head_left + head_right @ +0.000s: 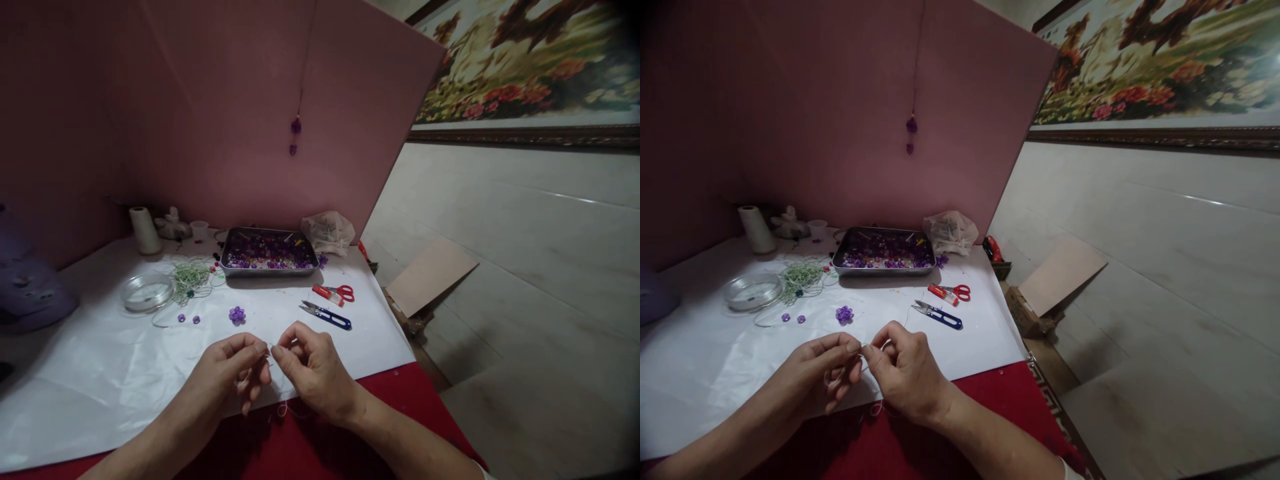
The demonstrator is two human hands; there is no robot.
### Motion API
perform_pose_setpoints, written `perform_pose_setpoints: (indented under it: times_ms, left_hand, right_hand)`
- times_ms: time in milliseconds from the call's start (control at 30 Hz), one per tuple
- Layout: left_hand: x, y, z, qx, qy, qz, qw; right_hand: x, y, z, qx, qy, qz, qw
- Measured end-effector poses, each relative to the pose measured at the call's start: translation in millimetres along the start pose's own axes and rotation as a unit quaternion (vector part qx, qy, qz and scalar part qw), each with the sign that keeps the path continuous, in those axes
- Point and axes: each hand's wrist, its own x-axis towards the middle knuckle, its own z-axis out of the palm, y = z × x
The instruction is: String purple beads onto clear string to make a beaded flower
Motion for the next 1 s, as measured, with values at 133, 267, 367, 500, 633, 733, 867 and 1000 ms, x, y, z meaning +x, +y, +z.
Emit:
perform_pose_setpoints:
  times_ms: [133, 267, 367, 500, 633, 733, 867, 1000]
  left_hand:
    - [0.8, 0.0, -1.4, -0.013, 0.003, -0.012, 1.0]
    - [0.9, -0.8, -2.0, -0.012, -0.001, -0.009, 1.0]
    - [1.7, -1.9, -1.9, -0.009, 0.008, -0.01, 1.0]
    - [1.9, -1.5, -0.4, -0.002, 0.021, -0.004, 1.0]
    - [0.2, 0.2, 1.5, 0.0, 0.034, -0.005, 0.999]
    - [-0.6, 1.1, 1.9, 0.004, 0.038, -0.007, 0.999]
    - [-0.5, 1.1, 1.2, 0.011, 0.031, -0.011, 0.999]
    - [-0.4, -0.5, 0.6, 0.03, -0.001, 0.006, 1.0]
  right_hand:
    - [-1.7, -0.6, 1.5, -0.028, 0.002, -0.009, 1.0]
    - [-2.3, 0.3, 3.0, -0.037, -0.004, -0.002, 0.999]
    - [-2.2, 1.7, 3.4, -0.041, -0.005, -0.007, 0.999]
    - [-2.7, 3.1, 3.8, -0.044, -0.009, -0.015, 0.999]
    - [-3.2, 2.7, 3.8, -0.045, -0.013, -0.021, 0.999]
    - [-3.2, 2.0, 3.3, -0.047, -0.016, -0.022, 0.999]
    - [-2.3, 2.1, 1.8, -0.032, -0.018, -0.007, 0.999]
    - [0.4, 4.4, 0.5, 0.026, -0.035, 0.039, 0.998]
